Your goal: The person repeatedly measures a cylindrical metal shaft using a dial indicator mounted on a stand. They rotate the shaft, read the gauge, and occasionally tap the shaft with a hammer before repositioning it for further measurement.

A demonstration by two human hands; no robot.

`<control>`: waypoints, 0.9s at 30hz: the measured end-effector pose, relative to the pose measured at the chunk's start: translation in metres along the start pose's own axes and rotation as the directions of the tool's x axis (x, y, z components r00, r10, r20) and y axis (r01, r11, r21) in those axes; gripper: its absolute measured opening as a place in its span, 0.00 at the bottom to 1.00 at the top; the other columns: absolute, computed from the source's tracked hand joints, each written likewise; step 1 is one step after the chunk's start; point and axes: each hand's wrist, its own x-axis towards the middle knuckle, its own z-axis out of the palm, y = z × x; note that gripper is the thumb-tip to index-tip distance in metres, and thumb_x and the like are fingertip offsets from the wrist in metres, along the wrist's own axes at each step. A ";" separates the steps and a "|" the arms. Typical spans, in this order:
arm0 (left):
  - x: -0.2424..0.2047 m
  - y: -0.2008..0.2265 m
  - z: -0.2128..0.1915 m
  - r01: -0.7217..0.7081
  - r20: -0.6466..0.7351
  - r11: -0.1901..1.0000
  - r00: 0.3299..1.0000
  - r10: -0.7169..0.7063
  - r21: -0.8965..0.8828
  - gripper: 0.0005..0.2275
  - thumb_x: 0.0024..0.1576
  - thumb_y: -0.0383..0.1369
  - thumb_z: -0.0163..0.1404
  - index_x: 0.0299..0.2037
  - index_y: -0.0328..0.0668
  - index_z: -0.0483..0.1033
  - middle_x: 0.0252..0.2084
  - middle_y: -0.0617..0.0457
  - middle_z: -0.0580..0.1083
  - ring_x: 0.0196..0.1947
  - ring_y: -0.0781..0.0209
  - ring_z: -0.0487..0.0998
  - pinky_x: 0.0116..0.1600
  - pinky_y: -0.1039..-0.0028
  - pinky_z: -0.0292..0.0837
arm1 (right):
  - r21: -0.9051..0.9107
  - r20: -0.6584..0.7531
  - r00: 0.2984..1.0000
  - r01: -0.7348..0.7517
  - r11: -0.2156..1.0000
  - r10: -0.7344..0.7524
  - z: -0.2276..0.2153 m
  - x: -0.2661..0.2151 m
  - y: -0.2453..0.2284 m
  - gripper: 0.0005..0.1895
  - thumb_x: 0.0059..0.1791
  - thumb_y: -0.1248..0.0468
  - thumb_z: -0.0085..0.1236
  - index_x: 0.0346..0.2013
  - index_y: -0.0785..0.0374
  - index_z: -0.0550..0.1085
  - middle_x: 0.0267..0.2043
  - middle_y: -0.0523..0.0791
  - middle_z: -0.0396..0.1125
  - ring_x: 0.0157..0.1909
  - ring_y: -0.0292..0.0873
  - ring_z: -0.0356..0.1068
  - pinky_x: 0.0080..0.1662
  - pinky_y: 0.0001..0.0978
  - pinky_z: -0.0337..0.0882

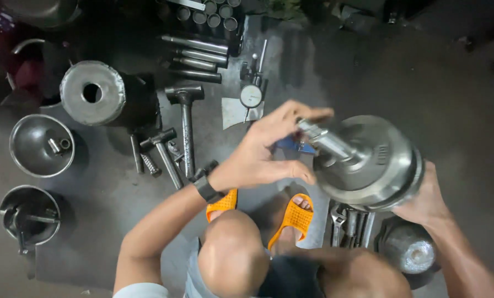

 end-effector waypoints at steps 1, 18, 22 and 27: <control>-0.004 -0.008 0.008 0.002 -0.082 0.994 0.997 -0.011 -0.107 0.25 0.48 0.42 0.53 0.53 0.39 0.63 0.51 0.47 0.67 0.46 0.61 0.68 0.50 0.75 0.72 | -0.009 -0.011 0.999 -0.035 0.999 0.035 0.003 -0.004 0.006 0.15 0.38 0.62 0.55 0.13 0.58 0.59 0.14 0.39 0.50 0.16 0.40 0.49 0.22 0.33 0.53; -0.105 -0.203 0.037 0.258 -0.471 0.842 0.733 -0.491 -0.474 0.10 0.51 0.37 0.53 0.31 0.37 0.76 0.37 0.51 0.74 0.26 0.70 0.69 0.34 0.82 0.67 | -0.270 0.046 0.930 -0.340 0.901 0.365 0.071 0.032 0.096 0.10 0.40 0.63 0.60 0.22 0.65 0.69 0.18 0.43 0.60 0.21 0.42 0.58 0.28 0.34 0.59; -0.111 -0.222 0.041 0.198 -0.534 0.852 0.704 -0.468 -0.485 0.05 0.49 0.29 0.54 0.27 0.34 0.77 0.27 0.48 0.72 0.31 0.66 0.72 0.38 0.77 0.67 | -0.092 -0.006 0.926 -0.376 0.922 0.378 0.083 0.032 0.112 0.10 0.37 0.65 0.63 0.23 0.65 0.70 0.19 0.49 0.65 0.27 0.50 0.67 0.28 0.36 0.65; -0.113 -0.234 0.041 0.254 -0.533 0.833 0.669 -0.518 -0.491 0.05 0.50 0.29 0.54 0.27 0.34 0.77 0.29 0.48 0.73 0.33 0.67 0.72 0.39 0.77 0.68 | -0.038 -0.006 0.930 -0.367 0.930 0.367 0.094 0.036 0.129 0.10 0.37 0.65 0.64 0.28 0.65 0.72 0.22 0.49 0.66 0.29 0.50 0.68 0.30 0.37 0.66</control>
